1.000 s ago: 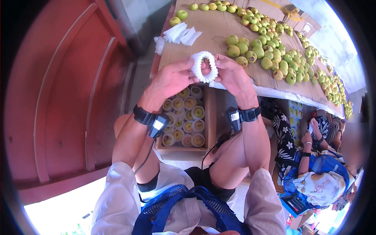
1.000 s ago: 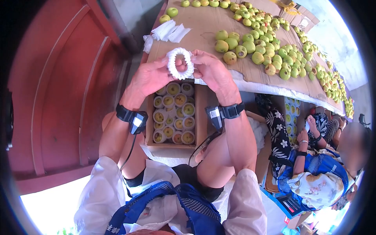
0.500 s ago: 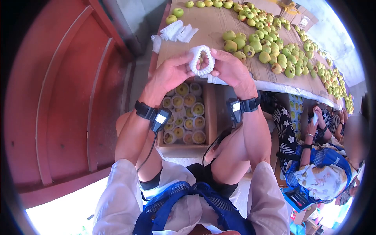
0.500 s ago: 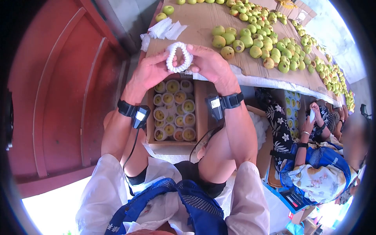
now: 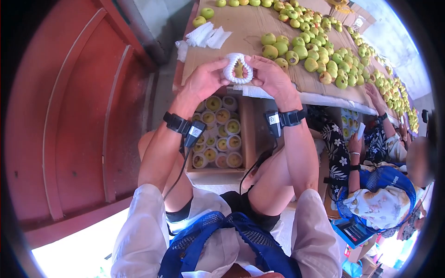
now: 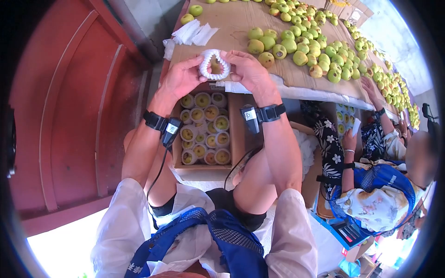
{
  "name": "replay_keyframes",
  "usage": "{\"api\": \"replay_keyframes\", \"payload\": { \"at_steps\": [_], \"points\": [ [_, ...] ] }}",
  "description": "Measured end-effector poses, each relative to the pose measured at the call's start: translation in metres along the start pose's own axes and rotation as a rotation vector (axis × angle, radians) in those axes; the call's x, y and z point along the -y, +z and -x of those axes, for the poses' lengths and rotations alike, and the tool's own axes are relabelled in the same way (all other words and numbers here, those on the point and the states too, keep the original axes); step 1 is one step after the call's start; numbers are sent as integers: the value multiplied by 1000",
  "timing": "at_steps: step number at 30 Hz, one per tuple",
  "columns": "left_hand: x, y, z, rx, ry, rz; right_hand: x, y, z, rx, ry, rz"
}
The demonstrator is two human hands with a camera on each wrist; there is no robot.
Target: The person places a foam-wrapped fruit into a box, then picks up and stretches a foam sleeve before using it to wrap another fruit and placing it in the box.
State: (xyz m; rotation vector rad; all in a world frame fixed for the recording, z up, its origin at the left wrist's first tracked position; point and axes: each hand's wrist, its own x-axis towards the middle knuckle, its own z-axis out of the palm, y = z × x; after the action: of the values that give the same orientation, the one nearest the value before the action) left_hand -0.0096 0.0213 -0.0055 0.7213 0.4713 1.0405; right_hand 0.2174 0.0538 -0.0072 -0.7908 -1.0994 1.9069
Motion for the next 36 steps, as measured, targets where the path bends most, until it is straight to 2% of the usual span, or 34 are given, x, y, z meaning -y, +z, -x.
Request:
{"api": "replay_keyframes", "payload": {
  "at_steps": [3,9,15,18,30,33,36],
  "points": [
    [0,1,0,-86,-17,-32,-3,5,-1,-95,-31,64],
    [11,-23,-19,-187,-25,-55,-12,-2,-14,-247,-62,234],
    [25,-42,-37,-308,-4,-122,-29,-10,-35,-383,-119,276],
    [30,-47,-42,-317,8,-176,-35,-6,-43,-442,-184,323],
    [39,-46,-54,-544,16,-528,-67,-32,-75,-594,-324,656],
    [44,-51,-57,-539,38,-584,-68,-33,-76,-628,-333,767],
    [48,-57,-61,-569,-17,-655,-72,-35,-77,-636,-275,769]
  ]
}}
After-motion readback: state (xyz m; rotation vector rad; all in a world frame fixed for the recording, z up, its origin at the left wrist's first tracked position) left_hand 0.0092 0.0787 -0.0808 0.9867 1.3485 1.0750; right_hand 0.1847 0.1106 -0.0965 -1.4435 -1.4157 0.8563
